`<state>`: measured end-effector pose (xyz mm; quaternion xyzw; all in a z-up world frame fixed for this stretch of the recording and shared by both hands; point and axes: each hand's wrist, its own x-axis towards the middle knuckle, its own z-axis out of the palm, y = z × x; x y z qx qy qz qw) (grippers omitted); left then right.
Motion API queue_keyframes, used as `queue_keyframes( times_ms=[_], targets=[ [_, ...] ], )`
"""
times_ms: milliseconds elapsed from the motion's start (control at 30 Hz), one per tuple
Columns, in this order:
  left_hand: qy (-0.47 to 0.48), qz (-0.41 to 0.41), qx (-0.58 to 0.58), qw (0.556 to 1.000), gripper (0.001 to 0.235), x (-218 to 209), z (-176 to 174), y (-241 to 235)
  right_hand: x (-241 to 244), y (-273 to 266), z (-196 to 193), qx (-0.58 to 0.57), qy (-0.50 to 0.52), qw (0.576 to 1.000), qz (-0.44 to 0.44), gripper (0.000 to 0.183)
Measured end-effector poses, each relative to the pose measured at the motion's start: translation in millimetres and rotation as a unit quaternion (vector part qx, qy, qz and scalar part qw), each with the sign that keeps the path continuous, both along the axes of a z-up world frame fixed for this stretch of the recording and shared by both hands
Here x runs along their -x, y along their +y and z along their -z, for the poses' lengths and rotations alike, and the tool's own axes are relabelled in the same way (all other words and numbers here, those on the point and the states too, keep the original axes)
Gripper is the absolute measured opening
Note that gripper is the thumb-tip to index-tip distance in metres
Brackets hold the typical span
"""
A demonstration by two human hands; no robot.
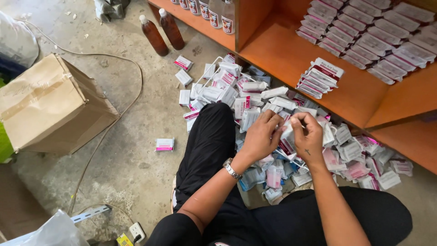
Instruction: Sorting and stacking individual bars of packaged soap from a pile on the floor onto a wooden shelf.
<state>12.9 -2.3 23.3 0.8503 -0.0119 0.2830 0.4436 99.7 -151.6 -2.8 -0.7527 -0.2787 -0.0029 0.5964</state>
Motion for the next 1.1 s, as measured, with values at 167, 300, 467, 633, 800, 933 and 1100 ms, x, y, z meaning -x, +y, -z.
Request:
queue_keyframes(
  times_ms=[167,300,467,633,800,933,1100],
  targets=[
    [-0.019,-0.017,0.014,1.0,0.009,0,10,6,-7,12,7,-0.04,0.106,0.993,-0.019,0.015],
    [-0.062,-0.045,0.061,0.995,0.008,-2,11,18,-15,24,6,-0.075,0.133,0.987,-0.047,0.022],
    [-0.087,-0.13,0.111,0.981,0.014,-5,15,30,-22,33,20,-0.07,0.251,0.965,-0.037,0.032],
    [-0.086,-0.159,0.239,0.954,0.023,-18,52,45,-21,40,13,-0.132,0.356,0.92,-0.097,0.032],
    [-0.014,-0.075,0.446,0.892,0.03,-25,83,50,-17,40,-1,-0.211,0.403,0.88,-0.137,0.028],
    [0.08,-0.02,0.576,0.813,0.033,-24,79,52,-12,41,-2,-0.158,0.316,0.931,-0.092,0.028],
    [0.121,0.034,0.627,0.769,0.037,-26,83,52,-10,42,-6,-0.183,0.258,0.943,-0.1,0.031]
  ],
)
